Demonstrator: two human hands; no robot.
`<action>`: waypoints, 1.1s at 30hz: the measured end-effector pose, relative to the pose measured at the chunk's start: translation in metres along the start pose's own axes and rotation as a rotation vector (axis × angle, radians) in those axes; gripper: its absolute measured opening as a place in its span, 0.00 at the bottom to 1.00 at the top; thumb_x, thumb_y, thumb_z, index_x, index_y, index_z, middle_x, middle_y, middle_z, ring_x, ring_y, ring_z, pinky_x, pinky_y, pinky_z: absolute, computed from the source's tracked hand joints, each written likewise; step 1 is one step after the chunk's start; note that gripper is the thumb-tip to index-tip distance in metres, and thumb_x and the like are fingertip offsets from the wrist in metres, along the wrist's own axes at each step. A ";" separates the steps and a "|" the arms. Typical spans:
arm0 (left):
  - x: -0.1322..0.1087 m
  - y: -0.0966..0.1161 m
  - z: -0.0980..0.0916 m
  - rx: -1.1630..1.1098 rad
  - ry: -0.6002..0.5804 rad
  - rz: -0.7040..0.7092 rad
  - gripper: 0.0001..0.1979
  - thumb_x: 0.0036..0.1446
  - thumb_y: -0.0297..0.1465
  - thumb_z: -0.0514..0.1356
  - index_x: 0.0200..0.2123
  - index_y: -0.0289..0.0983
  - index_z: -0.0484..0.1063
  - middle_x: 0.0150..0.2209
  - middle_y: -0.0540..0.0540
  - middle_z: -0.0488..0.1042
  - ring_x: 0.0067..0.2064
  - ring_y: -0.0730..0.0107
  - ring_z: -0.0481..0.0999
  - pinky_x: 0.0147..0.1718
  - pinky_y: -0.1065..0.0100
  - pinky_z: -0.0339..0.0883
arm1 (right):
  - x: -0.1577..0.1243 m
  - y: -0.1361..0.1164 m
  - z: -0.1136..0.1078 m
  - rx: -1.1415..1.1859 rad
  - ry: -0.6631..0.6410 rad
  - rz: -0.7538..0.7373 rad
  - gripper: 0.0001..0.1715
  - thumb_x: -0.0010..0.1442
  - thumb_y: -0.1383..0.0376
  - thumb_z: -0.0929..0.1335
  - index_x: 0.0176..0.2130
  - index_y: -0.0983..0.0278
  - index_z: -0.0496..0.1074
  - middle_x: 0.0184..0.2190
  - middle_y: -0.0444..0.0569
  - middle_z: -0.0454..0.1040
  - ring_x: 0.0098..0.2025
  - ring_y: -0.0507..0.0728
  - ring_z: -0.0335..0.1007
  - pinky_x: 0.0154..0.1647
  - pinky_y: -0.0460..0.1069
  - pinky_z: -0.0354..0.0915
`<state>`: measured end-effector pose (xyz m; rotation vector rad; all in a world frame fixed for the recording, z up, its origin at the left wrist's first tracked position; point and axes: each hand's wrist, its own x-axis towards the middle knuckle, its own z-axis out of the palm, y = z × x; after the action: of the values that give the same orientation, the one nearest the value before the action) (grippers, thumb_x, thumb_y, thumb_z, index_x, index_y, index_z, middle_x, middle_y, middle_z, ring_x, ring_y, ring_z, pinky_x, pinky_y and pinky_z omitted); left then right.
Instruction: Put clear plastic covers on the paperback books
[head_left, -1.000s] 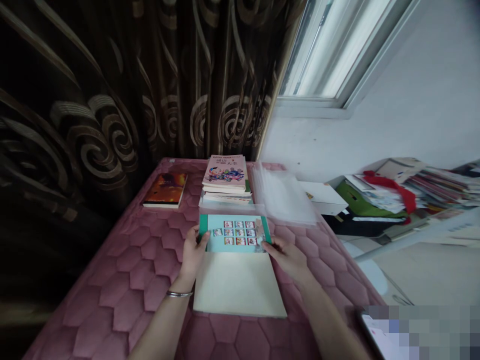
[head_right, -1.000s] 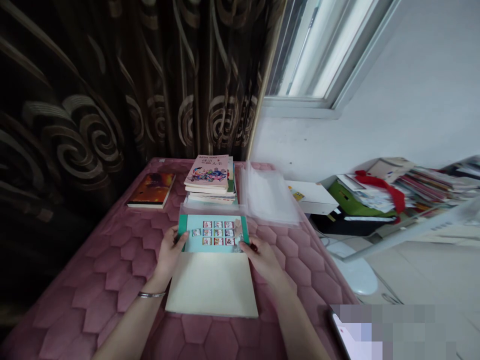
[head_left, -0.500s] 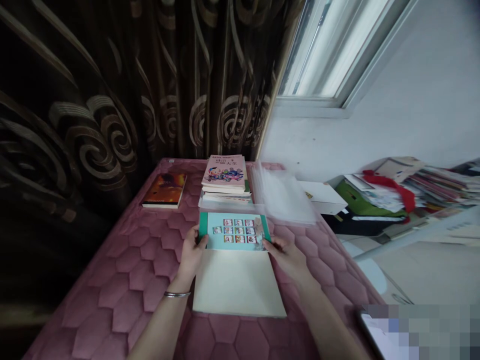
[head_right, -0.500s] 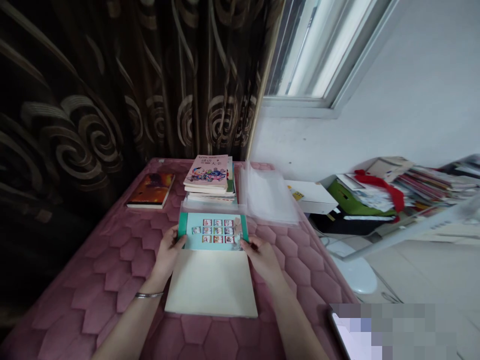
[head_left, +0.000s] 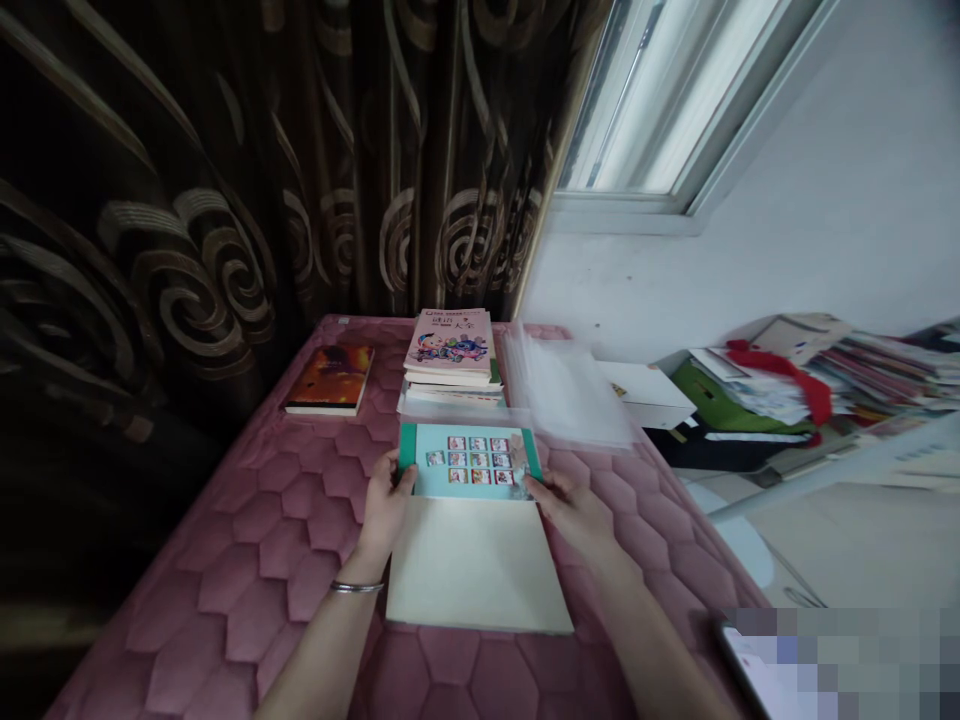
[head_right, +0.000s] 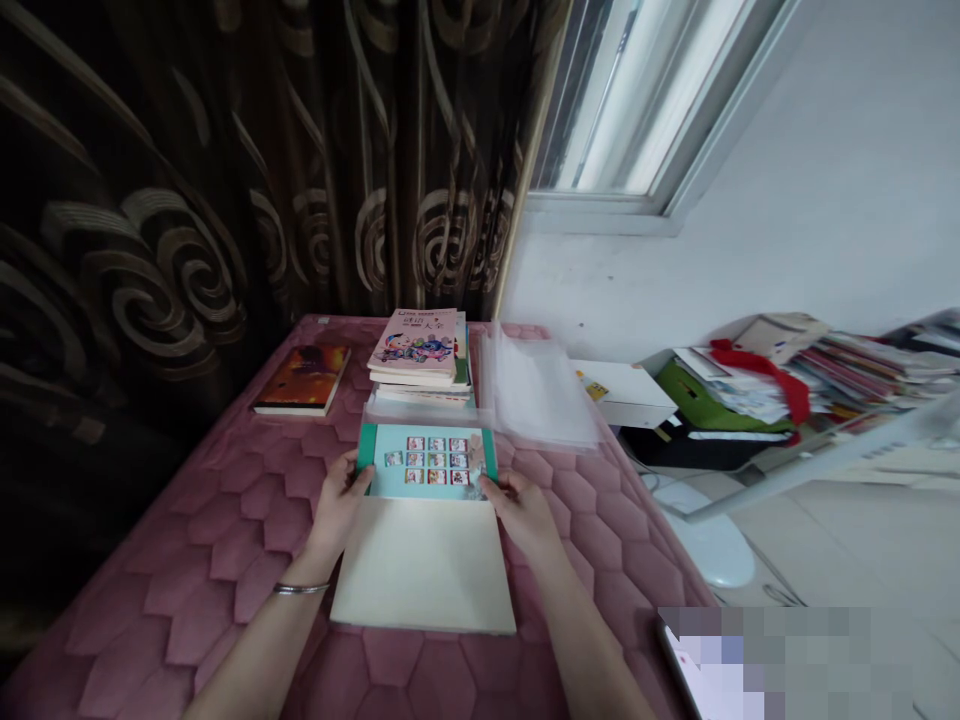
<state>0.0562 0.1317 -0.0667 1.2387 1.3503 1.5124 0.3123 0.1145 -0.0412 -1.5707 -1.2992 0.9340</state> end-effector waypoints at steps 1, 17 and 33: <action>0.000 0.000 0.000 -0.002 0.000 -0.001 0.14 0.50 0.36 0.60 0.40 0.37 0.69 0.33 0.47 0.73 0.35 0.68 0.71 0.36 0.68 0.64 | 0.000 0.000 0.000 0.040 -0.012 0.024 0.23 0.45 0.45 0.69 0.24 0.62 0.71 0.19 0.45 0.73 0.22 0.55 0.67 0.22 0.48 0.61; -0.005 0.014 0.000 -0.032 -0.031 -0.057 0.11 0.50 0.36 0.59 0.37 0.39 0.68 0.31 0.50 0.72 0.34 0.69 0.70 0.35 0.70 0.63 | 0.002 0.005 0.003 0.266 0.012 0.166 0.29 0.35 0.44 0.75 0.28 0.64 0.72 0.19 0.46 0.73 0.23 0.56 0.73 0.23 0.50 0.71; -0.005 0.010 0.001 -0.047 -0.016 -0.033 0.13 0.49 0.35 0.61 0.39 0.39 0.67 0.34 0.49 0.73 0.36 0.69 0.71 0.37 0.69 0.64 | 0.002 0.010 0.011 0.330 0.095 0.181 0.21 0.38 0.52 0.75 0.28 0.61 0.68 0.19 0.42 0.70 0.18 0.53 0.66 0.17 0.48 0.66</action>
<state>0.0595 0.1254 -0.0581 1.1914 1.3112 1.5001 0.3063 0.1177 -0.0548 -1.4683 -0.8943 1.1092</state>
